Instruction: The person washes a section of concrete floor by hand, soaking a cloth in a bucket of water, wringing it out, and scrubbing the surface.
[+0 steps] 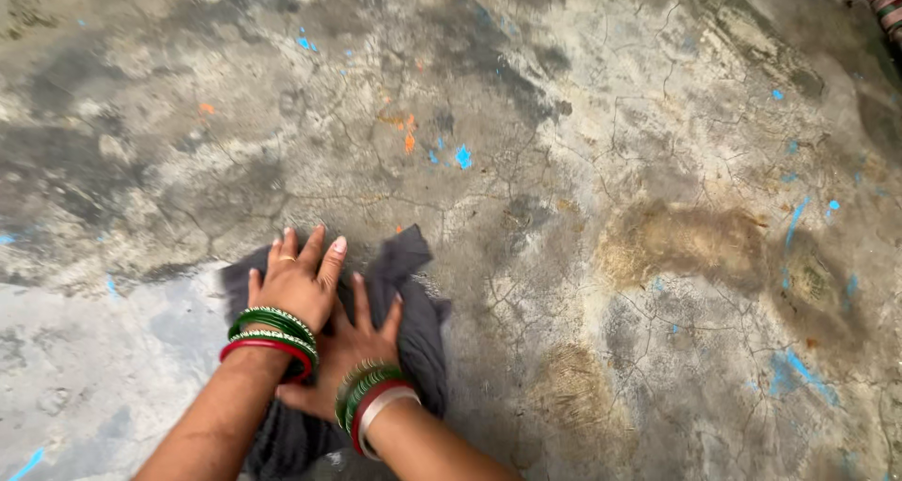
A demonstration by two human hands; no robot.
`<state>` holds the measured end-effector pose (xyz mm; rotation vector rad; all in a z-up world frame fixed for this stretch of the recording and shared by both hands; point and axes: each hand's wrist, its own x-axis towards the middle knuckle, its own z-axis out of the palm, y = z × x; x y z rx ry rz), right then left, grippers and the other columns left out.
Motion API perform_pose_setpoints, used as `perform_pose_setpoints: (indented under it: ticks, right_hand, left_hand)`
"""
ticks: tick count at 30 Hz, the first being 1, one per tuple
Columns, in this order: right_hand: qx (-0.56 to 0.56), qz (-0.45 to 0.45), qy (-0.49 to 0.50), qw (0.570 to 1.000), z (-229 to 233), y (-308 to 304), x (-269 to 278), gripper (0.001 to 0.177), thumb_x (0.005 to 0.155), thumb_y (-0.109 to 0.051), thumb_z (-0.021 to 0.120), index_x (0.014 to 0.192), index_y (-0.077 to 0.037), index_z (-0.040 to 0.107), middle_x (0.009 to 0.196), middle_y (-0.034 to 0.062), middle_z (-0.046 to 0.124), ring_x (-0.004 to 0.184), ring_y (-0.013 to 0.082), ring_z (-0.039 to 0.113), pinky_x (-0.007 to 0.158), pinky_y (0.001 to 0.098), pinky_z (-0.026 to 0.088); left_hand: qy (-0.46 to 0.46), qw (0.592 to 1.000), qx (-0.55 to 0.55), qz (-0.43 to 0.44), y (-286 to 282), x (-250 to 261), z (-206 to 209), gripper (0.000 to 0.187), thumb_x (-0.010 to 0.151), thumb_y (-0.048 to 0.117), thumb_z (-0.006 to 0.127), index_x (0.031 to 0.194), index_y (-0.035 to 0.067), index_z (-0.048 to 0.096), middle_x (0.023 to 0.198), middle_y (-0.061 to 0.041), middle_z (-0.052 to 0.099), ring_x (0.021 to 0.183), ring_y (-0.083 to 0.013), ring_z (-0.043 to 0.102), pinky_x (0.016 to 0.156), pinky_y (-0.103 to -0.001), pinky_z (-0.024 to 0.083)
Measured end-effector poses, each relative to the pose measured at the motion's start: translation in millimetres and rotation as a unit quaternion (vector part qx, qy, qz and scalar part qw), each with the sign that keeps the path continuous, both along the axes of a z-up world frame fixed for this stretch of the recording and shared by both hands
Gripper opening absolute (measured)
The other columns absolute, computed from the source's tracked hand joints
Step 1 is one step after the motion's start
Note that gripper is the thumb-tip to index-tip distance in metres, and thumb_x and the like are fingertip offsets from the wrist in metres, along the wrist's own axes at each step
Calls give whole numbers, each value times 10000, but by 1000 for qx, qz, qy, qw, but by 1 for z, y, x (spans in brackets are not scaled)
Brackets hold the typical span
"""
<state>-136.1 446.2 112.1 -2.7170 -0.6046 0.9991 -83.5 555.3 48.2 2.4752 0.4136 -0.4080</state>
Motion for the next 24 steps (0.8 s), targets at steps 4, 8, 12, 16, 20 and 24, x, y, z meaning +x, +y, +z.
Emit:
perform_pose_setpoints:
  ticks: [4, 8, 12, 16, 20, 24]
  right_hand:
    - [-2, -52, -120, 991, -16, -28, 44, 806, 838, -571, 595, 1563, -371, 304, 1709, 84, 29, 1548, 456, -93, 1104, 814, -44]
    - [-73, -216, -177, 957, -49, -108, 70, 738, 830, -555, 598, 1520, -484, 345, 1716, 52, 57, 1551, 430, -25, 1144, 754, 30]
    - [-122, -391, -196, 891, -75, -256, 48, 805, 850, -604, 579, 1585, -520, 263, 1693, 103, 92, 1563, 379, 79, 1204, 655, 116]
    - [-140, -621, -224, 738, -64, -345, -26, 1011, 680, -851, 442, 1577, -501, 132, 1689, 37, -23, 1532, 445, -43, 1100, 761, 134]
    - [-167, -575, -134, 790, -62, -298, -3, 1005, 676, -931, 433, 1567, -540, 182, 1722, -3, -47, 1554, 414, -87, 1166, 751, 35]
    - [-131, -376, -129, 908, -50, -166, 57, 1067, 674, -987, 333, 1597, -487, 139, 1702, 138, -66, 1511, 501, -67, 1149, 725, 69]
  left_hand:
    - [-82, 996, 16, 10, 3, 7, -9, 747, 990, 684, 297, 1572, 222, 375, 1662, -188, 212, 1543, -347, 161, 1213, -599, 94]
    - [-119, 991, 61, 7, 3, 8, -22, 772, 1001, 663, 314, 1584, 158, 349, 1666, -204, 204, 1548, -347, 162, 1227, -548, 94]
    - [-153, 981, 114, -37, 3, -4, -37, 792, 1006, 628, 315, 1602, 108, 267, 1669, -217, 155, 1538, -341, 137, 1213, -518, 77]
    - [-179, 967, 173, -47, -1, -9, -46, 781, 1011, 609, 292, 1606, 107, 223, 1681, -187, 141, 1545, -304, 130, 1221, -505, 76]
    - [-168, 968, 182, -42, -2, -8, -46, 772, 1011, 581, 296, 1610, 97, 241, 1680, -196, 158, 1547, -306, 138, 1224, -508, 85]
    - [-178, 967, 179, -42, -4, -8, -45, 745, 1015, 548, 314, 1605, 96, 259, 1676, -196, 176, 1546, -311, 158, 1221, -513, 96]
